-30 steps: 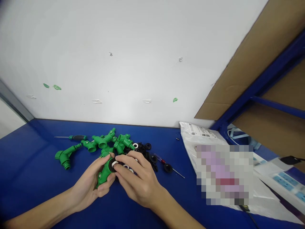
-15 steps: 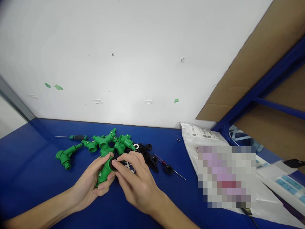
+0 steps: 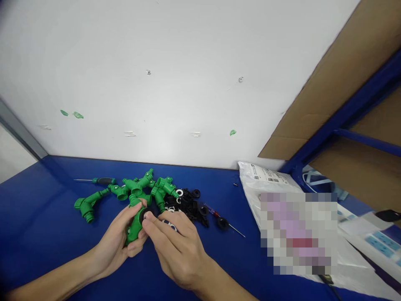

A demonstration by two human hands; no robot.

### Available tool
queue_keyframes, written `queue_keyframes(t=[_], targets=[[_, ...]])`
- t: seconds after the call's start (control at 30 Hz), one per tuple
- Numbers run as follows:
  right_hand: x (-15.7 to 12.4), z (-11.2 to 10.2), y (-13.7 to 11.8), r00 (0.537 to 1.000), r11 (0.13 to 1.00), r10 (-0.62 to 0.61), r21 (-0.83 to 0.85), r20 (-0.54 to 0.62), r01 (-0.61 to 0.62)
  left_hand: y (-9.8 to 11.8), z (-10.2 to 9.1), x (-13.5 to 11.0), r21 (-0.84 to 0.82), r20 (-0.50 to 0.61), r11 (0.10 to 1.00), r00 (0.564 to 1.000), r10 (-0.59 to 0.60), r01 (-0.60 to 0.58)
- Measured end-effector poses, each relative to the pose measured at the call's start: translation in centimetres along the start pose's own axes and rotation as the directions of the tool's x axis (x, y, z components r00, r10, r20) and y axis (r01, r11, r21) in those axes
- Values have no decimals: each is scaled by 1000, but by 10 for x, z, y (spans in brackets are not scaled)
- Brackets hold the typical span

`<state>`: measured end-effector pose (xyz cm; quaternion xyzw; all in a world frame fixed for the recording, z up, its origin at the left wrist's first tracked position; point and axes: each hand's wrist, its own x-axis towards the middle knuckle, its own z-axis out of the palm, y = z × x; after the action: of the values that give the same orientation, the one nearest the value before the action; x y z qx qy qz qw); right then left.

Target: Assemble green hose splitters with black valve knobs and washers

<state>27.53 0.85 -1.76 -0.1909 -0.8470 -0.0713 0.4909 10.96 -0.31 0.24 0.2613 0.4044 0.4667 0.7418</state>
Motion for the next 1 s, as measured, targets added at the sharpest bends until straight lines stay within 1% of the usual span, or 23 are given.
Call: queue_keyframes(t=[0.07,0.2,0.33,0.47,0.57,0.73,0.83,0.9,1.0], targets=[[0,0,-1,1000,999,11,41,15,-12,0,0,1,-4,-8,1000,1000,14,-15],[-2,2,-5,997,986,76,150,16,-77,0,0,1,-13,2,1000,1000,29,-29],[-3,2,-8,990,974,138,178,37,-142,1,0,-2,-27,3,999,1000,29,-29],[-3,1,-9,987,976,119,169,108,-137,2,-1,-2,-23,-10,999,999,38,-38],[-1,-1,-7,985,976,112,172,132,-133,1,-3,0,-24,-1,999,999,40,-40],[5,-4,-8,979,971,132,179,158,-160,-3,-5,1,-13,-2,1000,1000,9,-9],[9,-7,-8,972,964,137,201,192,-176,0,-5,0,-35,6,999,1000,-17,17],[10,-7,-6,977,960,120,228,176,-159,3,-4,-1,-54,20,998,1000,-24,25],[8,-6,-1,995,963,72,255,66,-86,5,-2,-4,-28,20,999,999,-25,25]])
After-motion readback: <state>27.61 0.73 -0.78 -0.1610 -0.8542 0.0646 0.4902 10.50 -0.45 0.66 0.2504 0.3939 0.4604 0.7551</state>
